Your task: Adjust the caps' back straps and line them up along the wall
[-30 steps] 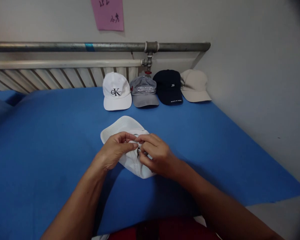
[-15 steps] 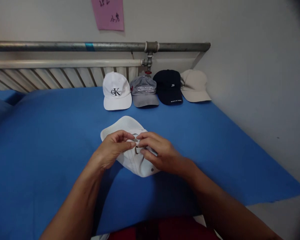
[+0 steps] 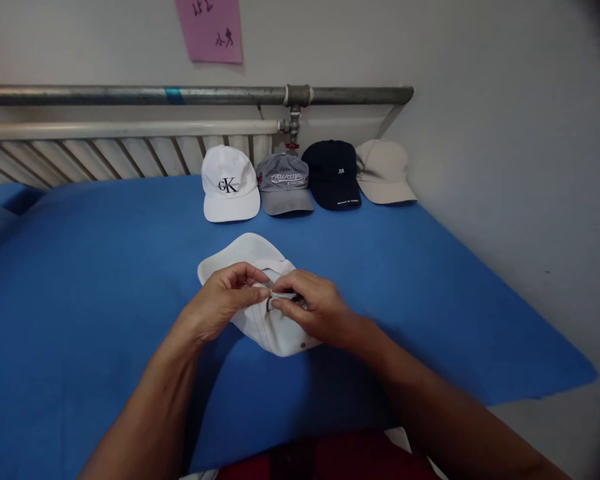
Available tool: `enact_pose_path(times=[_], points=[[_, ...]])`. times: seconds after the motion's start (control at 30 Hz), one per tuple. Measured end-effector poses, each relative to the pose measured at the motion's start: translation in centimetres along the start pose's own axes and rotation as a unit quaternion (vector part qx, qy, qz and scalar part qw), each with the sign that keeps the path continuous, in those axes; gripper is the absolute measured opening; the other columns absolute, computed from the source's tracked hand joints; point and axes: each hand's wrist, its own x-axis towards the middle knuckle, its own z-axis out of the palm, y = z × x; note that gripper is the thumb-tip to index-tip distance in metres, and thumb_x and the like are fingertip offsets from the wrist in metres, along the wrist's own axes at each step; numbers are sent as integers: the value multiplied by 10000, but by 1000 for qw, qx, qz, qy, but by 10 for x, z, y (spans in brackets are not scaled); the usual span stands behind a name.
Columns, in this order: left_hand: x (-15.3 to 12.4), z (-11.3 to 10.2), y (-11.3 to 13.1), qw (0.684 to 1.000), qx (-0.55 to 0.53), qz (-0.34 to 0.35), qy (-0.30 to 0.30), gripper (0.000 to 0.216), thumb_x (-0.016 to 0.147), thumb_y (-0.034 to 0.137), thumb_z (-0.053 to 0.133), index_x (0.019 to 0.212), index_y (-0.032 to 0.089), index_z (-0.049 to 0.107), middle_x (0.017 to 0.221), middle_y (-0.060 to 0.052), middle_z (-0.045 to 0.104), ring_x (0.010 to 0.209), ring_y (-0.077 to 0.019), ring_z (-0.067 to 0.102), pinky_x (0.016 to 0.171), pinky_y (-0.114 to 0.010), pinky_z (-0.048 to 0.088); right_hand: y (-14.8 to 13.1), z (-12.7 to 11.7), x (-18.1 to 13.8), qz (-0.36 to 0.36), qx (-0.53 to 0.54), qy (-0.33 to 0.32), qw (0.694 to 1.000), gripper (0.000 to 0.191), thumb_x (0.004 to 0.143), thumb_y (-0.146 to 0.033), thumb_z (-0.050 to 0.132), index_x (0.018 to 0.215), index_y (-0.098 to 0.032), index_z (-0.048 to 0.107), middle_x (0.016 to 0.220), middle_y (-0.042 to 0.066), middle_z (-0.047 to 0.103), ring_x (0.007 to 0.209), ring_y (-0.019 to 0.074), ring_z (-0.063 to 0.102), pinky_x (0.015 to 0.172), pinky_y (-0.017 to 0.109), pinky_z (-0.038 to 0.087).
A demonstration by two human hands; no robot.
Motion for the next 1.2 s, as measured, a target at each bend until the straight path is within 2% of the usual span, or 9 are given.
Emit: enact_pose_path(times=[0.2,0.37,0.5,0.67,0.77,0.9,1.0,1.1,1.2], points=[[-1,2,4,997,61,22,-30,188,750,308,728,864,172,666,800,8,613,724,-105,551,663,-223,413,-2,-7,2,-18,1,-1,1000,110,843,-168,615,950,-180,634,886,29,686,832,145,622,784,269,459],[-7,4,12,967,216,131,-13,213,806,344,663,951,188,661,1013,-41,610,959,-180,567,822,-285,440,-2,-20,3,-1,15,26,1000,111,840,-187,619,947,-185,650,888,23,694,819,139,629,764,251,458],[-10,6,12,956,277,84,-51,284,748,331,718,994,198,664,974,-38,648,906,-193,591,778,-298,457,-2,-28,3,35,17,-13,999,126,832,-202,622,949,-181,664,900,21,695,807,133,622,742,242,460],[-11,5,11,960,260,46,-87,192,804,332,655,949,213,699,897,-26,677,828,-173,592,715,-272,449,-2,-40,5,112,78,-121,983,206,800,-251,656,995,-188,676,923,12,688,825,142,618,722,243,459],[-12,6,13,960,259,39,-98,198,810,344,648,944,210,706,884,-33,674,799,-168,583,680,-260,440,-1,-43,6,142,119,-159,970,179,803,-310,663,910,-170,693,854,7,675,793,141,602,685,233,439],[-13,10,13,956,264,31,-122,215,794,373,664,904,189,692,830,-32,647,753,-160,561,632,-247,426,-2,-38,5,170,146,-155,962,171,805,-325,654,820,-157,685,748,-6,640,709,122,560,612,212,404],[-13,12,11,943,292,36,-153,212,817,384,636,821,173,652,707,5,568,632,-117,487,546,-216,367,-5,-32,5,155,133,-134,970,104,793,-261,659,783,-159,673,725,-18,630,691,108,545,610,204,392],[-12,11,11,931,310,42,-189,240,849,387,593,756,167,609,620,34,461,565,-95,396,502,-210,303,-8,-32,5,134,140,-135,972,111,803,-263,656,788,-155,672,721,-21,628,682,101,540,613,200,391],[-12,7,12,934,300,32,-191,286,846,405,595,697,161,574,590,40,396,550,-93,356,491,-218,276,-7,-39,6,149,172,-151,962,157,800,-305,667,836,-153,681,748,-17,632,703,108,544,626,202,400]])
